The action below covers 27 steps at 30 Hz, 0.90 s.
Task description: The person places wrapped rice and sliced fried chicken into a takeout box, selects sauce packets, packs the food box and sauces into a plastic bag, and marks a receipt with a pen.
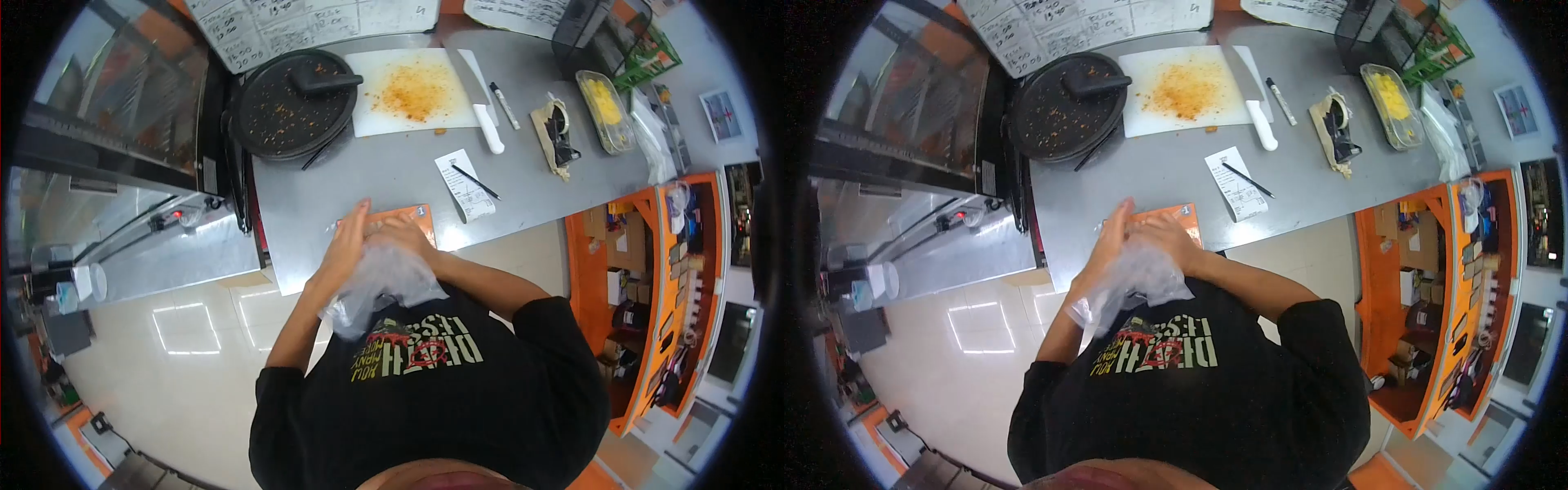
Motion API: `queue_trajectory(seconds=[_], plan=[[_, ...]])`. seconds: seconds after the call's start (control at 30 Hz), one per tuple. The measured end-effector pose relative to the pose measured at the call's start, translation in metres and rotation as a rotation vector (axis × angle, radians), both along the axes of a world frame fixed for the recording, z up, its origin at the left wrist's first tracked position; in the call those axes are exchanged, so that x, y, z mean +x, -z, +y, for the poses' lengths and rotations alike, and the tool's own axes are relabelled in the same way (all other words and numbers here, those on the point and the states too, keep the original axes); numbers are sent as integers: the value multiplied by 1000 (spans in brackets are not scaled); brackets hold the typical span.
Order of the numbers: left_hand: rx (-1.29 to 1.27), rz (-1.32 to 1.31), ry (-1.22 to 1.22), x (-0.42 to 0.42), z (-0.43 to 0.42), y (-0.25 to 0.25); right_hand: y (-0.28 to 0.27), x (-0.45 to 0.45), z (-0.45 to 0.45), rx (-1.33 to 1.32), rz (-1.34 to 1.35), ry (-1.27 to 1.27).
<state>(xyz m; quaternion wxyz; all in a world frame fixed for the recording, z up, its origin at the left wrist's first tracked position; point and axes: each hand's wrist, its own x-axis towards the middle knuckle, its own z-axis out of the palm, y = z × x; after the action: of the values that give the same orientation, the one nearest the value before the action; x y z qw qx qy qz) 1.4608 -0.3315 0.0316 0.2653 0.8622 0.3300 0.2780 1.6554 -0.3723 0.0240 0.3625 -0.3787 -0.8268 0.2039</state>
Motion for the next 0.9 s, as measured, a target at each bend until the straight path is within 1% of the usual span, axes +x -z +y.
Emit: queue_trajectory(seconds=[0.03,0.07,0.1,0.17,0.2,0.23,0.33,0.4,0.47,0.57,0.67,0.73,0.77,0.8,0.83,0.9], plan=[[177,178,55,0,2,23,2,-2,2,137,-12,-10],[359,356,101,3,7,20,-2,-5,8,278,-24,-27],[137,380,187,6,11,16,-8,-9,13,366,-27,-25],[-52,277,211,14,10,7,-23,-15,27,414,-25,-128],[-75,213,214,16,9,4,-33,-19,36,441,-20,-197],[-100,162,216,18,9,2,-64,-24,44,437,0,-275],[-170,55,241,19,9,-1,-58,-32,58,328,37,-402],[-229,8,253,14,8,-3,-48,-39,67,278,-10,-467],[-326,-69,255,16,7,5,-39,-42,74,244,-66,-514],[-469,-249,253,32,5,27,-54,-59,73,224,-125,-583],[-553,-431,238,47,-8,41,-80,-76,62,121,-246,-589],[-669,-568,166,46,-18,48,-120,-60,51,-87,32,-566],[-817,-678,75,42,-19,47,-140,-51,49,-182,171,-560],[-954,-807,-26,38,-20,46,-152,-33,52,-355,334,-610],[-799,-541,-64,19,-13,35,-157,-8,57,-531,499,-659],[-651,-451,-96,9,-9,-1,-129,46,70,-318,601,-381]])
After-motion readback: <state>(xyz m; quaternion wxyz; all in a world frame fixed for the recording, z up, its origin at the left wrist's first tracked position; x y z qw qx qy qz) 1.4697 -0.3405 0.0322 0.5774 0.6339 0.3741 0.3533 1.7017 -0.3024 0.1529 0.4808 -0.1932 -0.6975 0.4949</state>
